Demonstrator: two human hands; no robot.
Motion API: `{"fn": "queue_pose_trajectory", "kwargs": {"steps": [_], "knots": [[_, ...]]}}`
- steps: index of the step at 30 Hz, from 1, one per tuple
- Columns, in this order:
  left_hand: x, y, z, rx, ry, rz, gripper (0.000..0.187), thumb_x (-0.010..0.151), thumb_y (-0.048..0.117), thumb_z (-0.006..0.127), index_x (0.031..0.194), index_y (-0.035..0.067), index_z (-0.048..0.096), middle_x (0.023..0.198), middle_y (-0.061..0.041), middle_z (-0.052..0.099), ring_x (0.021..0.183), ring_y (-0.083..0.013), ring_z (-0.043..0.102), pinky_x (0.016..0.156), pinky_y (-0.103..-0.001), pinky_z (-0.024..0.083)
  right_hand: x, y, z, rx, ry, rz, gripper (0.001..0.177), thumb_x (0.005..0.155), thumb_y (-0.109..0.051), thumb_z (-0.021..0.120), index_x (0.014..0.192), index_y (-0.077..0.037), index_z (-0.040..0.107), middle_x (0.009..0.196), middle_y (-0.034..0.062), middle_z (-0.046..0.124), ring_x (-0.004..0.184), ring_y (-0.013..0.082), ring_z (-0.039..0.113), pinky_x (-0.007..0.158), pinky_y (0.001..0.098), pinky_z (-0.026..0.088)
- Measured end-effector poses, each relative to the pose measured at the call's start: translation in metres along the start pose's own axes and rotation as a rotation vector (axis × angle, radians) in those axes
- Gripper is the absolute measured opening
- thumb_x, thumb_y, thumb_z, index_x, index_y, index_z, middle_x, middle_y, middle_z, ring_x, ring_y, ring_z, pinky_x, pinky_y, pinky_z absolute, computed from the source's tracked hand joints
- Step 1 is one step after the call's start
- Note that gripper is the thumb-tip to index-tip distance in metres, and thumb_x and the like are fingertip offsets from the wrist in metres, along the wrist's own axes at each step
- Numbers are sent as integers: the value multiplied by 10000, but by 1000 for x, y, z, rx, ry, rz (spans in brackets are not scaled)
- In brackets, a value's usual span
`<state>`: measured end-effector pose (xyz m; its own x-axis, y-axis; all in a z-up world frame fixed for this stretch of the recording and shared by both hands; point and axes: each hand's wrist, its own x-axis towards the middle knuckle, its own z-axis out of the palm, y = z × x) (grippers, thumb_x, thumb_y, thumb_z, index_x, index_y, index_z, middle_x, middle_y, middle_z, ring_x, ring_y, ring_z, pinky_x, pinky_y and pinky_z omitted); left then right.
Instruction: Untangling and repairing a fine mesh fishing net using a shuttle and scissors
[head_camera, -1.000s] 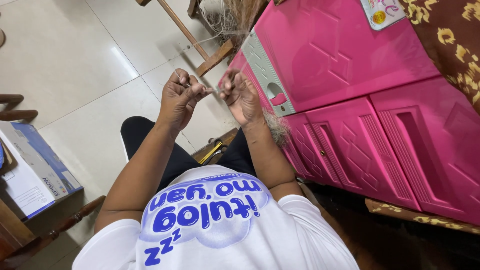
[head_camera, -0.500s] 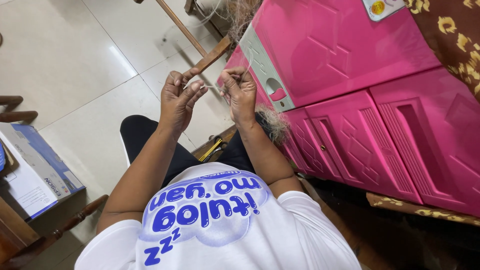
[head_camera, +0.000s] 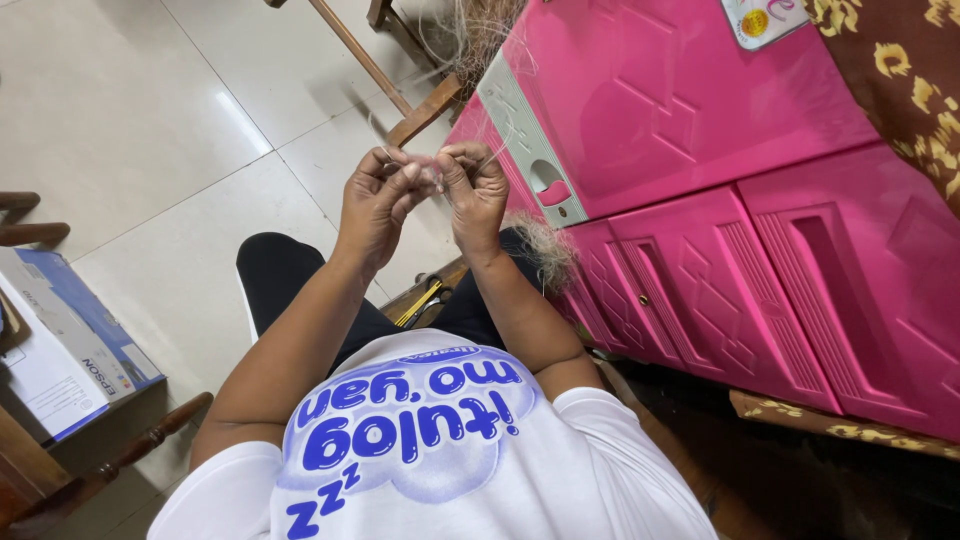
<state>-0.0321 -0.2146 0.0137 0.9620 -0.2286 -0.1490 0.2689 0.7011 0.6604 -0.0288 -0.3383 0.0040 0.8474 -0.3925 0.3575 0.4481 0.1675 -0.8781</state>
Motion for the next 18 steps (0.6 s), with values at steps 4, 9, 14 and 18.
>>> {"fn": "queue_pose_trajectory", "kwargs": {"steps": [4,9,14,18], "knots": [[-2,-3,0,46,-78,36,291,974,67,724,1151,90,494,1057,-155,729,907,-180,762,877,-291,664,1,-8,6,60,17,8,93,941,-17,728,1014,4,674,607,49,552,494,40,485,469,176,439],[3,-8,-9,109,-99,80,438,919,-19,781,1209,67,464,991,-142,726,875,-164,746,868,-285,653,-1,-1,3,94,0,39,97,928,8,728,1001,22,667,571,60,542,471,60,490,466,184,451],[2,-6,-5,-6,-143,-90,329,916,4,732,1234,-51,667,1003,-144,713,915,-207,751,866,-335,661,0,-13,5,84,-17,83,86,902,36,740,962,13,682,596,96,594,486,72,505,457,205,449],[7,-8,-7,167,-155,-10,274,904,37,787,1151,-50,706,941,-136,724,881,-197,754,851,-330,659,-2,-16,4,20,-27,75,90,888,17,767,946,20,698,600,89,619,493,76,545,458,206,463]]}}
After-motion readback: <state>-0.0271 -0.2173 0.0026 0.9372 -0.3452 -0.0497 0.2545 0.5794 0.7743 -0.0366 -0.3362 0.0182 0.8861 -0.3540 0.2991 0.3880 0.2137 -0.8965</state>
